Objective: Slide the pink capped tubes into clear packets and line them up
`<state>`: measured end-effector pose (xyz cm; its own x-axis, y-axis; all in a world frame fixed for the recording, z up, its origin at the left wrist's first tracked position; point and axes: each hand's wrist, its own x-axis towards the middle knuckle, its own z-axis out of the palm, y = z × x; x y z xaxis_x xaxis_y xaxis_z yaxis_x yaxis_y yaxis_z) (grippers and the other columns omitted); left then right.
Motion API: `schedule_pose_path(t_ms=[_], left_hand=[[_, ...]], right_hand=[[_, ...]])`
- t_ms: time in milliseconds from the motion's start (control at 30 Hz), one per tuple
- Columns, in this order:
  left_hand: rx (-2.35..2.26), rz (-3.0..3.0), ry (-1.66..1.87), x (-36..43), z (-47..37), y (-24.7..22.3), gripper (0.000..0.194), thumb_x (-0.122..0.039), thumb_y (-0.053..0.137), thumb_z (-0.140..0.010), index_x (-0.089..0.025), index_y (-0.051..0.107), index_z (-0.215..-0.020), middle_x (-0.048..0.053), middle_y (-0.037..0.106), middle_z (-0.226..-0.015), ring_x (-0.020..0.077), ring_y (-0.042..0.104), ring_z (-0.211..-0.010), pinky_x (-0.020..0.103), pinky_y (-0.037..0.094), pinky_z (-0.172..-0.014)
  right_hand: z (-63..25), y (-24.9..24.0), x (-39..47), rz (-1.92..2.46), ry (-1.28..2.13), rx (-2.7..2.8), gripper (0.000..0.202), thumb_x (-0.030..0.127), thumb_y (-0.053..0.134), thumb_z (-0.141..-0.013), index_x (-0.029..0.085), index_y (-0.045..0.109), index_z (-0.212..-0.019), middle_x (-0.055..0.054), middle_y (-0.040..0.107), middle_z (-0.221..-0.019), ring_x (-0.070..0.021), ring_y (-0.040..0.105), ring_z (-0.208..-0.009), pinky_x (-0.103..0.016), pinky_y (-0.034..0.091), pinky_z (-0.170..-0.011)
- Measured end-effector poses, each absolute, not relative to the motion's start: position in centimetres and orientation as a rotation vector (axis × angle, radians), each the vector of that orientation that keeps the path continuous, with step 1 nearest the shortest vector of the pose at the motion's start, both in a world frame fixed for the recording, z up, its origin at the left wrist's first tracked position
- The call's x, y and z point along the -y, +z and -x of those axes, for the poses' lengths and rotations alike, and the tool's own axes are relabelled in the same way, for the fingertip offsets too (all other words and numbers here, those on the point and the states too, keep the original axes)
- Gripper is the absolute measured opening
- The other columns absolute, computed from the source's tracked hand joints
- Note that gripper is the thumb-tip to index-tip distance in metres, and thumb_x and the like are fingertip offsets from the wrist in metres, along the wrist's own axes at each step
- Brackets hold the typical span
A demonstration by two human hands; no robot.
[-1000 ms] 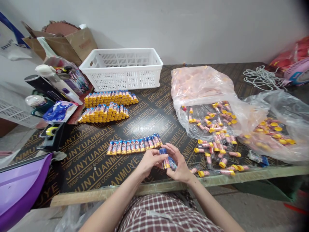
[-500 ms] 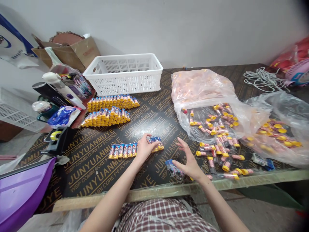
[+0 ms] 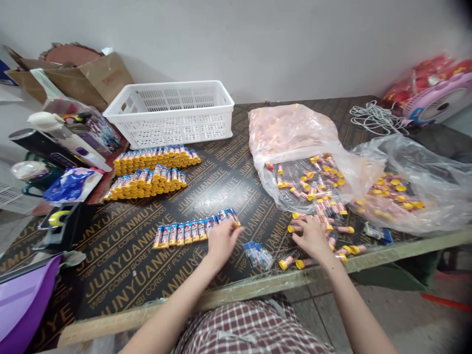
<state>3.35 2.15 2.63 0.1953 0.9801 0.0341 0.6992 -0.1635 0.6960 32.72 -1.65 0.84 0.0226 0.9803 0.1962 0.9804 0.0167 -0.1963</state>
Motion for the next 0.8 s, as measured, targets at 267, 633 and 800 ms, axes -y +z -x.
schedule_pose_path(t_ms=[267,633,800], left_hand=[[-1.508,-1.924,0.367,1.0,-5.6,-0.2,0.005,-0.024,0.061,-0.078,-0.02,0.061,-0.074,0.003,0.06,-0.079,0.017,0.057,-0.074,0.026,0.035,-0.067],[-1.151,-0.803,0.847,1.3,-4.4,2.5,0.034,-0.019,0.071,-0.058,-0.019,0.052,-0.086,-0.007,0.058,-0.054,0.0108,0.053,-0.044,0.022,0.044,-0.048],[-1.09,-0.518,0.974,-0.4,-2.8,4.6,0.037,-0.027,0.082,-0.052,-0.012,0.065,-0.081,0.001,0.067,-0.066,0.0089,0.058,-0.054,0.02,0.049,-0.054]], right_hand=[[-32.1,0.7,1.2,1.898,0.085,2.002,0.015,0.016,0.054,-0.073,0.019,0.065,-0.083,-0.009,0.06,-0.084,-0.0264,0.054,-0.088,-0.039,0.042,-0.079],[-26.5,4.3,2.9,1.443,0.803,1.213,0.032,0.037,0.064,-0.079,0.022,0.062,-0.107,-0.005,0.066,-0.091,-0.0182,0.065,-0.077,-0.034,0.057,-0.071],[-23.6,5.2,3.4,1.348,0.911,1.146,0.024,0.034,0.068,-0.077,0.021,0.066,-0.097,-0.005,0.066,-0.095,-0.0186,0.065,-0.082,-0.035,0.057,-0.077]])
